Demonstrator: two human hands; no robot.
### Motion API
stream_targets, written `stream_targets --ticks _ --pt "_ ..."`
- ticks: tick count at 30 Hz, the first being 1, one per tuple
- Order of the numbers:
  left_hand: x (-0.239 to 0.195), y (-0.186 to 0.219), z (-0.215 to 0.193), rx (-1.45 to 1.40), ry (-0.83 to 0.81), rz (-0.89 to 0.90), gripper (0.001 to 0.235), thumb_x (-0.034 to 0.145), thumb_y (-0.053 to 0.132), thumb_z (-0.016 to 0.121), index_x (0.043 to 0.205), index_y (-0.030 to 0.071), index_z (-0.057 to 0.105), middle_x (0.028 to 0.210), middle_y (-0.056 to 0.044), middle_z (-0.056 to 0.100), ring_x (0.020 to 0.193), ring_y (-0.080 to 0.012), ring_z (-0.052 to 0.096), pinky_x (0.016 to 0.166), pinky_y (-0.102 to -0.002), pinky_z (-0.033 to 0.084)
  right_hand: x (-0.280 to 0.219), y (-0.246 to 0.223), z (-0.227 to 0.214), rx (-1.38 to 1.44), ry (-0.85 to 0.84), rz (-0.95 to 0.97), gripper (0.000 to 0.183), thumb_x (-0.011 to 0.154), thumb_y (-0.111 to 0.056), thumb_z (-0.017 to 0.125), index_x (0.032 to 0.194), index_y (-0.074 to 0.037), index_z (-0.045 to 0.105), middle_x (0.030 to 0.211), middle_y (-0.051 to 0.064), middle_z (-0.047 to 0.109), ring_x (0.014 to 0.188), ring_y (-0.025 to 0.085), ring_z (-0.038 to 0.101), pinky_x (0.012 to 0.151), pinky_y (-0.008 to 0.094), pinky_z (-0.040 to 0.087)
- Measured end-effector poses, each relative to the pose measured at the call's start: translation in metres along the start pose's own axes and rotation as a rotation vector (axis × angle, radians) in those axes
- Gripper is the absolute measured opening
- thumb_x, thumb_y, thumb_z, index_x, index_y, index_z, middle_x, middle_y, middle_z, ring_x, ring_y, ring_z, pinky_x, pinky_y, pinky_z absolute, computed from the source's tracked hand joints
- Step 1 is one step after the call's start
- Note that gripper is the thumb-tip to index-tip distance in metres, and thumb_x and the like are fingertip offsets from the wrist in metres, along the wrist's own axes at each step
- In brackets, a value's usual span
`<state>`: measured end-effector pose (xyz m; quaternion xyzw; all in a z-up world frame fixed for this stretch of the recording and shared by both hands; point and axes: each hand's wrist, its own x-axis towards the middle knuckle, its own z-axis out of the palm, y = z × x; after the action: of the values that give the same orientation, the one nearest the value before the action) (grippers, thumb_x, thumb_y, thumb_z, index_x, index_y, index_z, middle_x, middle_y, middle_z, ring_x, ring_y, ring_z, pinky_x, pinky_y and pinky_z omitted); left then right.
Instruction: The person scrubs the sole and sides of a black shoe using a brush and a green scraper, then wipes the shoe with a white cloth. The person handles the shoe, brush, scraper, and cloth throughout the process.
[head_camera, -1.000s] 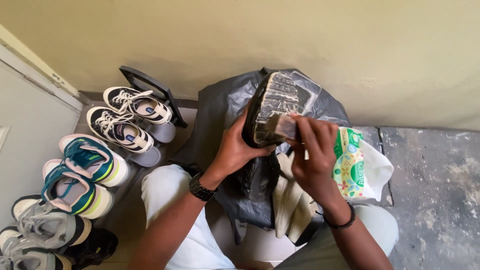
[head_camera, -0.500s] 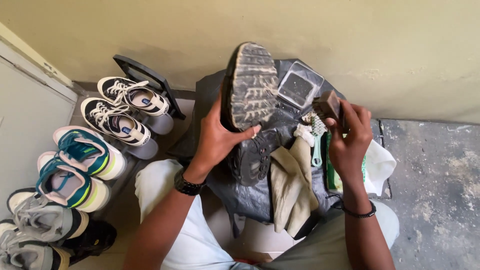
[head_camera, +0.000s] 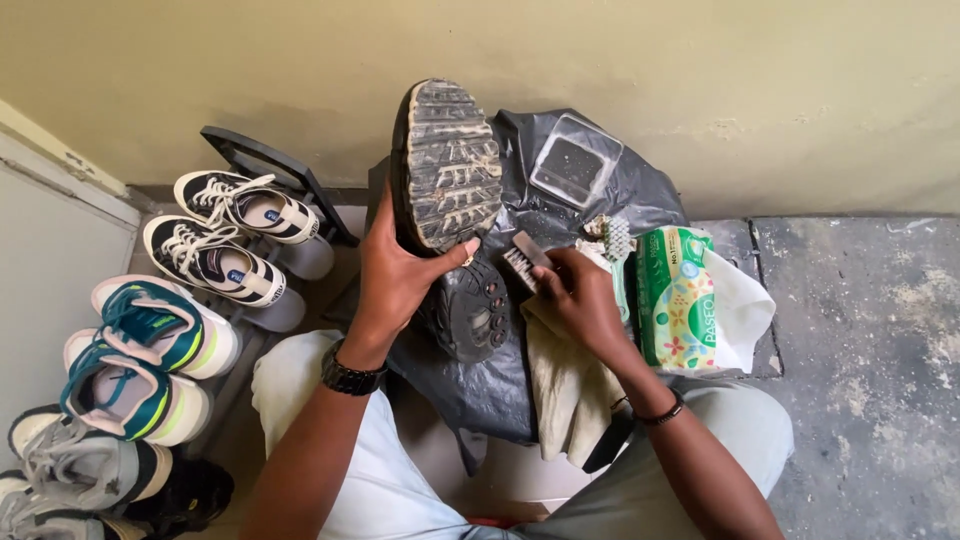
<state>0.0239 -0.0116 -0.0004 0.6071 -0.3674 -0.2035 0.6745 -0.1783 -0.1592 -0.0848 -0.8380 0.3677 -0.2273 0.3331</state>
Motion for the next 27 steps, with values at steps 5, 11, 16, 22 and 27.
stream_targets --ticks 5,11,16,22,27 --pt "-0.001 0.004 0.003 0.019 -0.012 -0.004 0.113 0.075 0.024 0.096 0.161 0.008 0.025 0.16 -0.031 0.034 0.148 -0.0534 0.027 0.117 -0.073 0.026 -0.001 0.017 0.007 -0.083 -0.035 -0.02 0.027 0.096 -0.032 0.074 0.112 -0.011 0.075 0.091 0.01 0.077 0.093 0.032 0.074 0.084 0.04 0.056" --pt "0.0 -0.002 0.001 -0.003 -0.014 0.028 0.114 0.074 0.02 0.097 0.161 0.008 0.026 0.161 -0.03 0.034 0.149 -0.0513 0.026 0.119 -0.071 0.025 0.001 0.021 -0.004 -0.221 -0.079 -0.034 0.023 0.093 -0.026 0.073 0.112 -0.012 0.073 0.091 0.014 0.076 0.092 0.038 0.071 0.08 0.05 0.058" --pt "0.0 -0.007 0.001 -0.003 0.006 0.03 0.115 0.072 0.019 0.099 0.162 0.01 0.028 0.162 -0.027 0.035 0.15 -0.0461 0.028 0.12 -0.067 0.025 0.002 0.042 -0.034 -0.533 -0.052 0.069 0.017 0.096 -0.029 0.07 0.106 -0.015 0.073 0.085 0.011 0.075 0.084 0.036 0.074 0.073 0.049 0.061" --pt "-0.001 -0.005 0.002 -0.01 -0.004 0.027 0.117 0.072 0.017 0.099 0.163 0.012 0.026 0.165 -0.024 0.032 0.152 -0.0435 0.025 0.122 -0.064 0.022 0.01 0.049 -0.053 -0.76 -0.24 0.329 0.03 0.094 -0.019 0.058 0.117 0.001 0.061 0.094 0.027 0.074 0.088 0.053 0.073 0.075 0.066 0.057" --pt "-0.001 0.0 0.003 -0.02 -0.015 0.038 0.111 0.078 0.016 0.095 0.162 0.008 0.023 0.163 -0.031 0.029 0.151 -0.0516 0.021 0.121 -0.069 0.022 0.014 0.022 -0.058 -0.695 -0.268 0.41 0.046 0.089 -0.011 0.059 0.132 0.004 0.049 0.104 0.033 0.072 0.096 0.057 0.071 0.082 0.07 0.054"
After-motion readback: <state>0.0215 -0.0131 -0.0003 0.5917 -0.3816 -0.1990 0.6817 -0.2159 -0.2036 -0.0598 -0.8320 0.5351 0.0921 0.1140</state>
